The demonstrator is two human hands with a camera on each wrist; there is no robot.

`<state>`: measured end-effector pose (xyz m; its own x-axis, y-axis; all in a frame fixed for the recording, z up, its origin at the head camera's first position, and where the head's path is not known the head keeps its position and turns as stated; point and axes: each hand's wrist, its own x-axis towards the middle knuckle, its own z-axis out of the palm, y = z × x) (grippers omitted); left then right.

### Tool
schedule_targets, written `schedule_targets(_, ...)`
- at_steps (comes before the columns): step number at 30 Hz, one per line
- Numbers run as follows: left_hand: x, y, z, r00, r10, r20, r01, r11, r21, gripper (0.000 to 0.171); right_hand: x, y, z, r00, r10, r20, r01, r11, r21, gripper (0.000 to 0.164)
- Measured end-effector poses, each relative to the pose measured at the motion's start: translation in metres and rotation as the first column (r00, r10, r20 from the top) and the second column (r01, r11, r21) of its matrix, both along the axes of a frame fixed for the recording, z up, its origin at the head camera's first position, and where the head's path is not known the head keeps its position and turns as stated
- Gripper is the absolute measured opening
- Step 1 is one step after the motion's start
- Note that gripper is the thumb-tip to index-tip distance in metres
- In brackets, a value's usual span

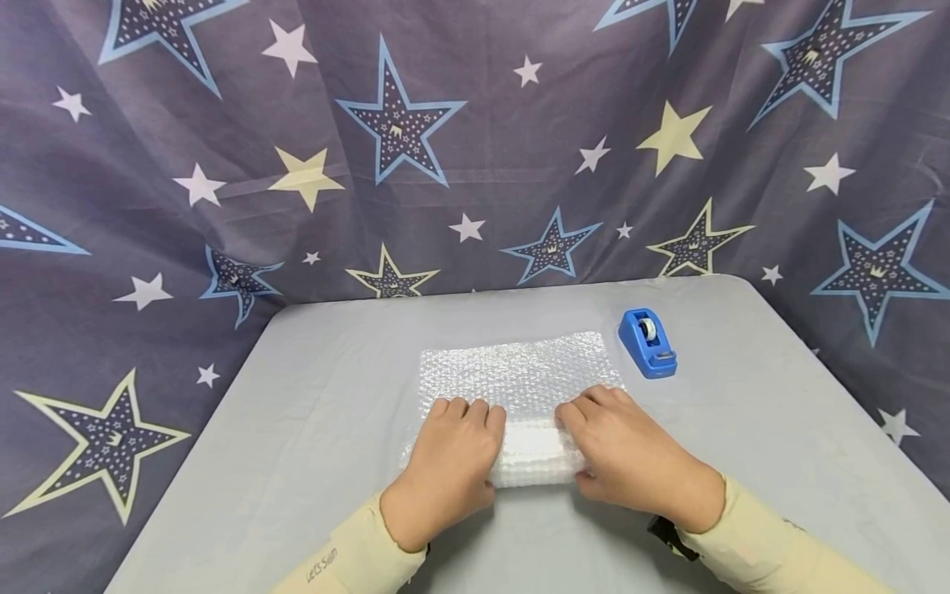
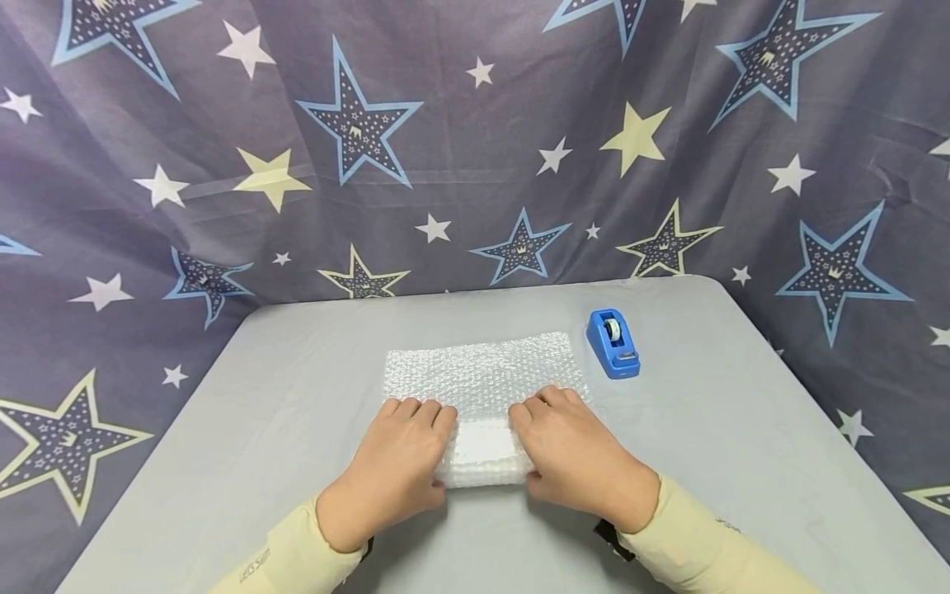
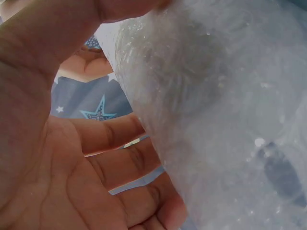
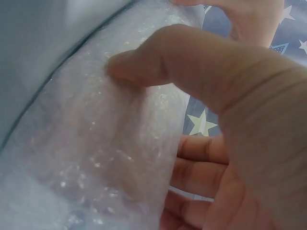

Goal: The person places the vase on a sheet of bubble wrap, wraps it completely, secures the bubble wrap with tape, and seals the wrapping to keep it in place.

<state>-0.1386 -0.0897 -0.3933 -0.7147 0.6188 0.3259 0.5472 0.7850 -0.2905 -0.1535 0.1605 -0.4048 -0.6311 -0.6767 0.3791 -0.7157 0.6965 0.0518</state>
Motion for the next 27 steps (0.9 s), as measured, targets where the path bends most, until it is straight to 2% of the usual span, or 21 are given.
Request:
schedule_targets(13,-0.0006,0.0003,0.0002,1.0,-0.011,-0.015,0.011,1.0,0.013,0.046,0.0005,-0.0001,-0.0005,1.0,-0.018,-0.018,0.018,1.0,0.013,0.064)
schedule_targets(22,-0.0004,0.0,0.002,1.0,-0.014,0.013,0.014,1.0,0.009,0.045,-0.0012,0.0,0.0004,1.0,0.004,-0.019,-0.004,1.0,-0.007,0.063)
schedule_targets(27,-0.0001,-0.0006,0.0022,0.999,-0.025,0.022,0.024,0.999,0.036,0.043,-0.001,-0.0001,0.0009,1.0,-0.001,-0.011,0.002,1.0,0.006,0.062)
